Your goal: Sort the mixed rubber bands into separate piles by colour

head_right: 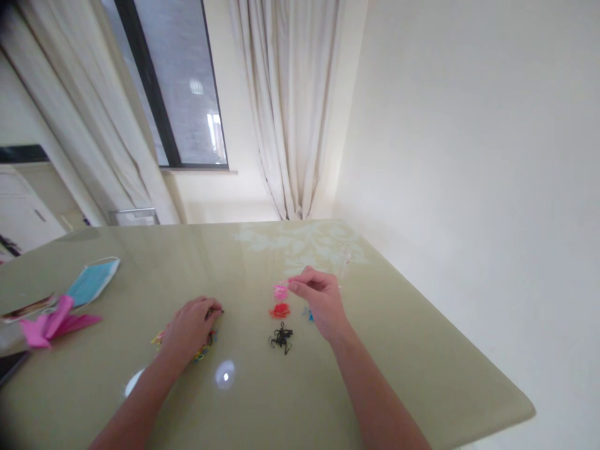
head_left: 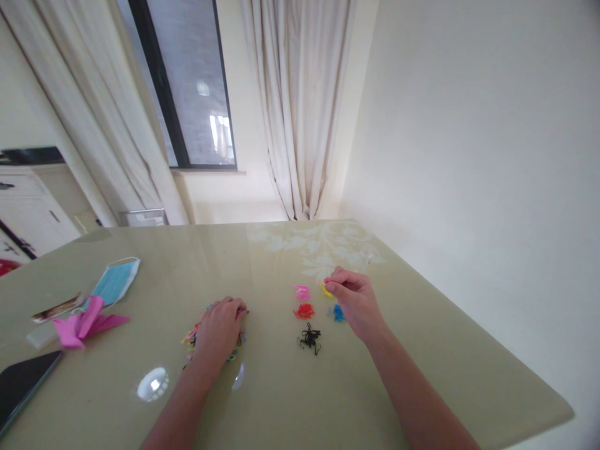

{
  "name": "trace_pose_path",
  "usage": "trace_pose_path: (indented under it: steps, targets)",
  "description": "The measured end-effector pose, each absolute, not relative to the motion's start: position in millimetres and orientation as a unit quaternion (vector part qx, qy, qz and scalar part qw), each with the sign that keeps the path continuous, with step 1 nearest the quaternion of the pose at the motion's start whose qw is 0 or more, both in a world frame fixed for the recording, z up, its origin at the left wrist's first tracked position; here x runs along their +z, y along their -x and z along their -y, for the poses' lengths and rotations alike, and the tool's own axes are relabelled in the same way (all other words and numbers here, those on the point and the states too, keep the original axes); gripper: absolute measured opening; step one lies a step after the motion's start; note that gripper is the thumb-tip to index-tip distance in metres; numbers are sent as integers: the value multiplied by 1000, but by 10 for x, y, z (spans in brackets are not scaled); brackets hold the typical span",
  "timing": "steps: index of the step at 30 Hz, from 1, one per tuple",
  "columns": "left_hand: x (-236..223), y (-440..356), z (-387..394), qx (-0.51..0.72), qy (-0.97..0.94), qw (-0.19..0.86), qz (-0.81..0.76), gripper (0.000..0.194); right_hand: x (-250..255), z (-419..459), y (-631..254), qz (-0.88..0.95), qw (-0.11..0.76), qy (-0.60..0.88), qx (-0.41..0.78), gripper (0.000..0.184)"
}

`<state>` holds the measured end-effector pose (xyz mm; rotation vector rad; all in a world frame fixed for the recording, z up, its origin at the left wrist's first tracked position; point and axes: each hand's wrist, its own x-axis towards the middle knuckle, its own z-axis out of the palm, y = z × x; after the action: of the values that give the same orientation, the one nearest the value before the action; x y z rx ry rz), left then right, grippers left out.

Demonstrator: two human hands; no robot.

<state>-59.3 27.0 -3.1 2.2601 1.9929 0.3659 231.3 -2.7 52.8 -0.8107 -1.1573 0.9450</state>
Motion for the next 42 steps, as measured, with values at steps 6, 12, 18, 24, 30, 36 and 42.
trace_pose_path:
  steps: [6,12,18,24,30,36,42]
  targets:
    - [-31,572,-281,159,-735,39,-658,28,195,-254,-2256,595,542,521,284,21]
    - [-32,584,-314,244,-718,102,-644,29,-61,-442,-2152,671,391,620,108,14]
    - [60,445,-283,386,-639,274,-606,30,12,-373,-2169,677,374,626,95,23]
    - [72,144,-142,485,-547,482,-483,41,77,-146,-1933,711,444,487,245,26]
    - [40,67,-68,481,-523,548,-441,41,49,-86,-1785,696,490,465,245,38]
    - [26,47,-77,497,-521,535,-442,39,47,-94,-1815,668,502,449,316,29]
    - [-62,122,-152,476,-615,411,-475,30,130,-101,-1876,517,584,425,459,23]
